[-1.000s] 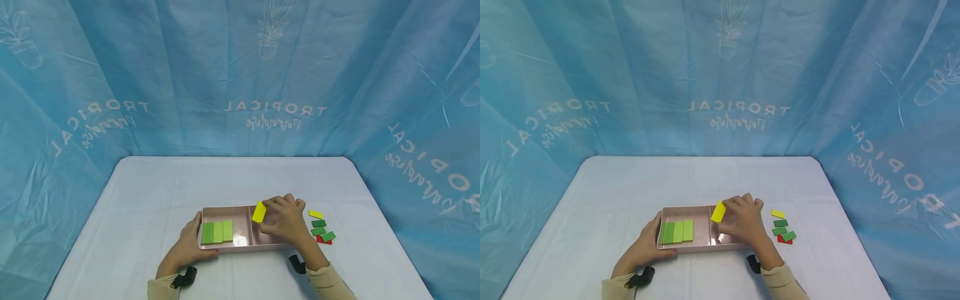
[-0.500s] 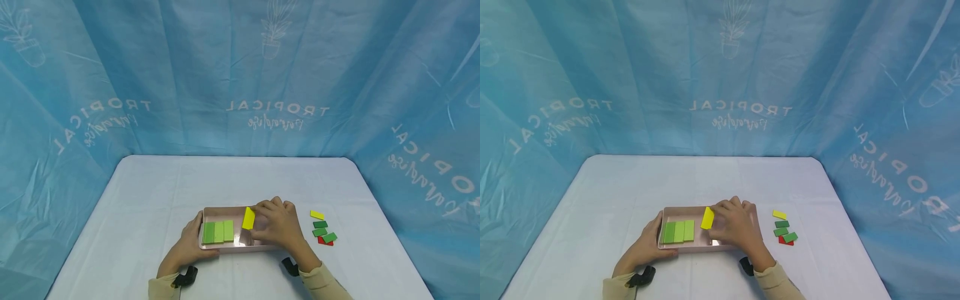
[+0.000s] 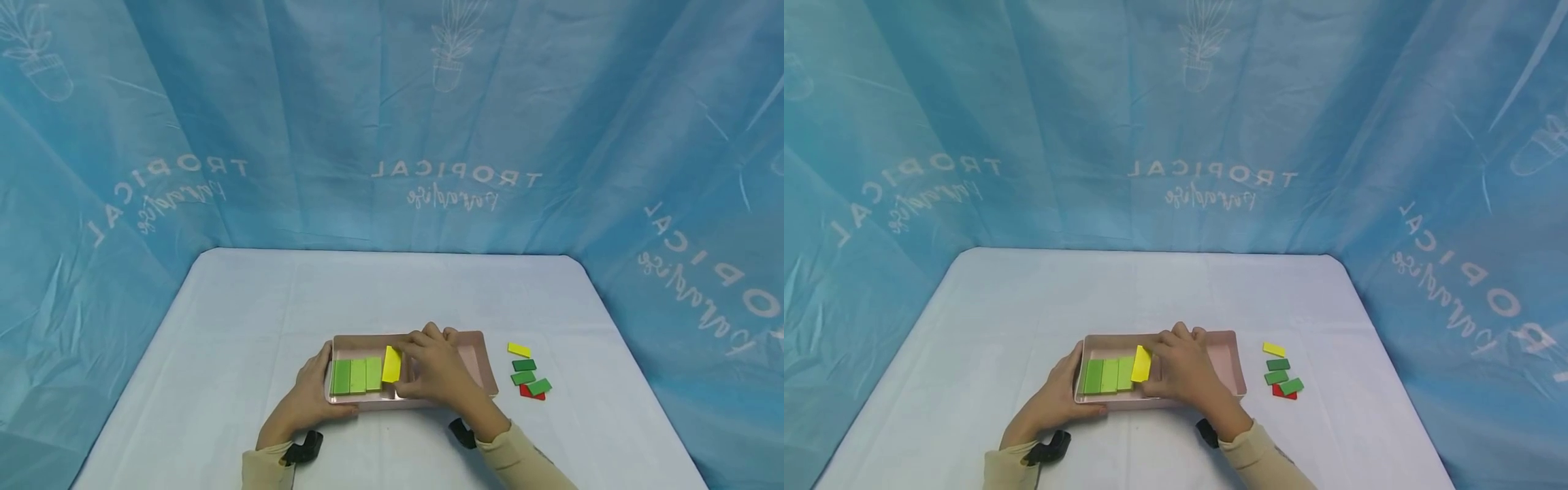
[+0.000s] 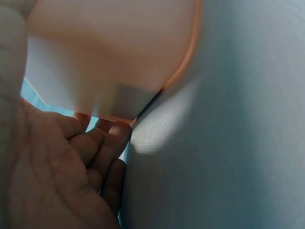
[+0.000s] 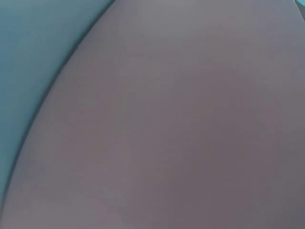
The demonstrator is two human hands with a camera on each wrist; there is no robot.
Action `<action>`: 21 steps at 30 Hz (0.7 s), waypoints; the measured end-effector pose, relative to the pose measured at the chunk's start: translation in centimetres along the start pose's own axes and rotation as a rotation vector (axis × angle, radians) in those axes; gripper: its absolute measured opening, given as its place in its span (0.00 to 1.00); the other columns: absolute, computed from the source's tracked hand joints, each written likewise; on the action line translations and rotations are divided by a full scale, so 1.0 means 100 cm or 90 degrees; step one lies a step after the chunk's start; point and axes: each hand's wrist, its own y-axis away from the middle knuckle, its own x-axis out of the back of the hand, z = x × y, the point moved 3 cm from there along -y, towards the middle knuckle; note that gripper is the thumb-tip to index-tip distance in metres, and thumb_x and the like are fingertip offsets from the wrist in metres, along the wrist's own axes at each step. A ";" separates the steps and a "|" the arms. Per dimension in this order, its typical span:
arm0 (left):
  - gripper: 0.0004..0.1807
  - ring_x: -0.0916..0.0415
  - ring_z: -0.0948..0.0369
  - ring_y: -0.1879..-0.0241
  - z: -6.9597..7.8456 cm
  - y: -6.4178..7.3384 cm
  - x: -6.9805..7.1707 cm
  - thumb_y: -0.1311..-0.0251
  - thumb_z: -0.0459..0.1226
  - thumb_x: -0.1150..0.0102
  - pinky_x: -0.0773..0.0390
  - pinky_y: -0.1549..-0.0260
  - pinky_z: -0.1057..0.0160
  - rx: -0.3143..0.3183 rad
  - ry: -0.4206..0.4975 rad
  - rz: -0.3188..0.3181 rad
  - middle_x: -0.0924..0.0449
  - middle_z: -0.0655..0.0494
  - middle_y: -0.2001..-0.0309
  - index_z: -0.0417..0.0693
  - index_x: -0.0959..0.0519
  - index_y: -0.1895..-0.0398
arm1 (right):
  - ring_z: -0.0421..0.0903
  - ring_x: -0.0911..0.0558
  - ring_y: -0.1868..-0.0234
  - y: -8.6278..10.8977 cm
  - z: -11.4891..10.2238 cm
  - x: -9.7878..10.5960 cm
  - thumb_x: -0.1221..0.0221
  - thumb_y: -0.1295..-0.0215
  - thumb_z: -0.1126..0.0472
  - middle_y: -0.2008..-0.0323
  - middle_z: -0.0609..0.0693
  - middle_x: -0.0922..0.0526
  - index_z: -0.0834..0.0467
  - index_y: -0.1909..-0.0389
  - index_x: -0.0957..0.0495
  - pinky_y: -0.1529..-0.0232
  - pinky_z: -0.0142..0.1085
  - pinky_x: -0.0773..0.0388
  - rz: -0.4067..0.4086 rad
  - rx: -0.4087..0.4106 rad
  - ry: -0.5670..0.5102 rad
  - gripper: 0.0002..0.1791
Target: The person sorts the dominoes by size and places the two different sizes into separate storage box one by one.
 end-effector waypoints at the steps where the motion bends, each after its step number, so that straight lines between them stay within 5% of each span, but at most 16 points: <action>1: 0.80 0.52 0.39 0.24 0.000 0.000 0.000 0.67 0.61 0.18 0.46 0.30 0.33 0.000 0.000 0.000 0.50 0.37 0.22 0.39 0.62 0.19 | 0.40 0.36 0.62 -0.001 -0.001 -0.001 0.25 0.62 0.39 0.56 0.39 0.15 0.48 0.50 0.13 0.58 0.46 0.49 -0.007 0.000 0.010 0.34; 12: 0.80 0.56 0.36 0.23 -0.001 0.000 -0.001 0.66 0.61 0.18 0.48 0.30 0.32 0.001 0.011 -0.005 0.52 0.37 0.21 0.41 0.63 0.19 | 0.41 0.32 0.58 -0.005 -0.006 -0.008 0.26 0.63 0.30 0.50 0.42 0.15 0.46 0.63 0.13 0.58 0.45 0.47 -0.071 0.027 0.096 0.30; 16: 0.80 0.56 0.36 0.23 0.001 -0.001 0.000 0.66 0.61 0.19 0.47 0.30 0.31 0.006 0.008 -0.005 0.53 0.37 0.21 0.41 0.63 0.18 | 0.42 0.34 0.60 -0.009 -0.007 -0.008 0.26 0.63 0.30 0.54 0.42 0.15 0.47 0.59 0.13 0.60 0.44 0.48 -0.104 0.030 0.113 0.32; 21: 0.80 0.55 0.37 0.23 0.001 0.000 0.001 0.66 0.61 0.18 0.46 0.30 0.32 0.008 0.003 -0.006 0.53 0.37 0.21 0.40 0.63 0.19 | 0.42 0.37 0.63 -0.012 -0.008 -0.008 0.25 0.62 0.33 0.60 0.39 0.17 0.45 0.71 0.16 0.61 0.43 0.49 -0.148 0.016 0.091 0.23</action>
